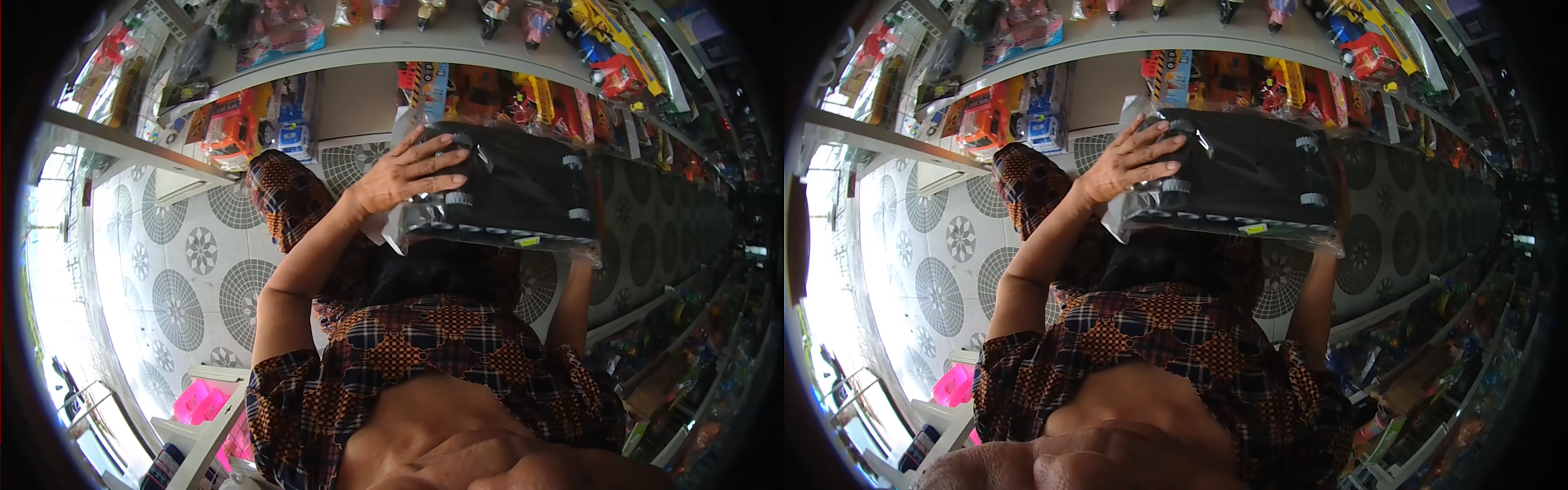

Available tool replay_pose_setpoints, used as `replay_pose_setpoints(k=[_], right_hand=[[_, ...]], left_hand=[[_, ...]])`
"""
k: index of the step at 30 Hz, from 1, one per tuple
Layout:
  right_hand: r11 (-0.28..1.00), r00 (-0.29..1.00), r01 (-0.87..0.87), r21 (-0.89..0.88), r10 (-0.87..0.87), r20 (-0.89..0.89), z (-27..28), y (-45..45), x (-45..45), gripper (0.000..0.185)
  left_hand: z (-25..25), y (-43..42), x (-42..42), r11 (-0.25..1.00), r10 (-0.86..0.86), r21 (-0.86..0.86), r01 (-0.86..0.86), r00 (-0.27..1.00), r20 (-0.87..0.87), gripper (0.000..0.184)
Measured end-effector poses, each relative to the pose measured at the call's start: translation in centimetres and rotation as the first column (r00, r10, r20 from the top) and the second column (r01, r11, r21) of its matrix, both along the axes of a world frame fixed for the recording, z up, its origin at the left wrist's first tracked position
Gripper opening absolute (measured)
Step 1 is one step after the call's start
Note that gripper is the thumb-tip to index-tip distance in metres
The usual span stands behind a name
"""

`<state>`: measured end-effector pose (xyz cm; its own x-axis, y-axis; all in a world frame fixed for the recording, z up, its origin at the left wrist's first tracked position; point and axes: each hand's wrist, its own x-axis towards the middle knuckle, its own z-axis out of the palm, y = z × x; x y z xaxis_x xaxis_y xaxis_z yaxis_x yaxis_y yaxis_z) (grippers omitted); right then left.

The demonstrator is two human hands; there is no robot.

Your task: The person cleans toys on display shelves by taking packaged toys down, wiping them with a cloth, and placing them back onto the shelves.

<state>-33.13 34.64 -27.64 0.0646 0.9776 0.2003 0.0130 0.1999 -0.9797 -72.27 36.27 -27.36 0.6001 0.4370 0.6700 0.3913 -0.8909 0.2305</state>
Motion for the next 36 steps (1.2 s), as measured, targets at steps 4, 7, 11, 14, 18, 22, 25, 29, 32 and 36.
replay_pose_setpoints(k=[4, 7, 11, 14, 18, 22, 25, 29, 32, 36], right_hand=[[0.999, 0.994, -0.041, -0.014, 0.04, -0.105, -0.9, 3.3, 1.2, 0.05], [0.997, 0.98, -0.06, -0.04, 0.051, -0.192, -1.3, 5.4, 1.5, 0.049], [0.987, 0.988, 0.039, -0.159, -0.061, -0.141, -0.5, 6.9, -0.1, 0.036], [0.973, 0.942, -0.21, -0.093, 0.227, 0.247, 1.4, 9.8, -4.8, 0.022], [0.905, 0.824, -0.397, -0.152, 0.425, 0.374, 3.4, 11.5, -12.2, 0.024], [0.775, 0.59, -0.617, -0.135, 0.569, 0.574, 1.6, 13.4, -15.6, 0.031], [0.729, 0.539, -0.66, -0.183, 0.628, 0.561, 1.3, 14.3, -16.1, 0.034], [0.752, 0.643, -0.621, -0.223, 0.651, 0.403, -0.7, 15.0, -15.1, 0.029], [0.802, 0.758, -0.534, -0.268, 0.595, 0.268, -2.1, 15.2, -14.5, 0.023], [0.899, 0.849, -0.425, -0.108, 0.437, 0.297, -1.3, 16.1, -14.7, 0.02]], left_hand=[[-0.3, 0.0, 0.5, 1.0, 0.005, 0.008, -0.005, 0.999, -0.048, 0.051], [-0.5, 0.7, -0.5, 0.986, -0.023, -0.163, 0.045, 0.991, 0.134, 0.044], [-1.7, -0.7, -3.1, 0.847, 0.215, -0.53, 0.046, 0.881, 0.421, 0.059], [-0.9, -2.9, -5.9, 0.679, 0.327, -0.687, 0.259, 0.731, 0.598, 0.048], [-2.8, -5.6, -9.0, 0.545, 0.572, -0.826, 0.142, 0.658, 0.49, 0.042], [-5.7, -8.3, -11.7, 0.396, 0.815, -0.916, 0.064, 0.435, 0.383, 0.045], [-4.4, -9.0, -9.6, 0.459, 0.831, -0.876, 0.149, 0.276, 0.483, 0.033], [-9.1, -9.8, -10.9, 0.336, 0.869, -0.918, 0.213, 0.305, 0.389, 0.031], [-10.1, -8.8, -9.6, 0.229, 0.947, -0.937, 0.265, 0.163, 0.278, 0.031], [-12.2, -4.6, -8.0, 0.294, 0.952, -0.884, 0.364, -0.034, 0.303, 0.036]])
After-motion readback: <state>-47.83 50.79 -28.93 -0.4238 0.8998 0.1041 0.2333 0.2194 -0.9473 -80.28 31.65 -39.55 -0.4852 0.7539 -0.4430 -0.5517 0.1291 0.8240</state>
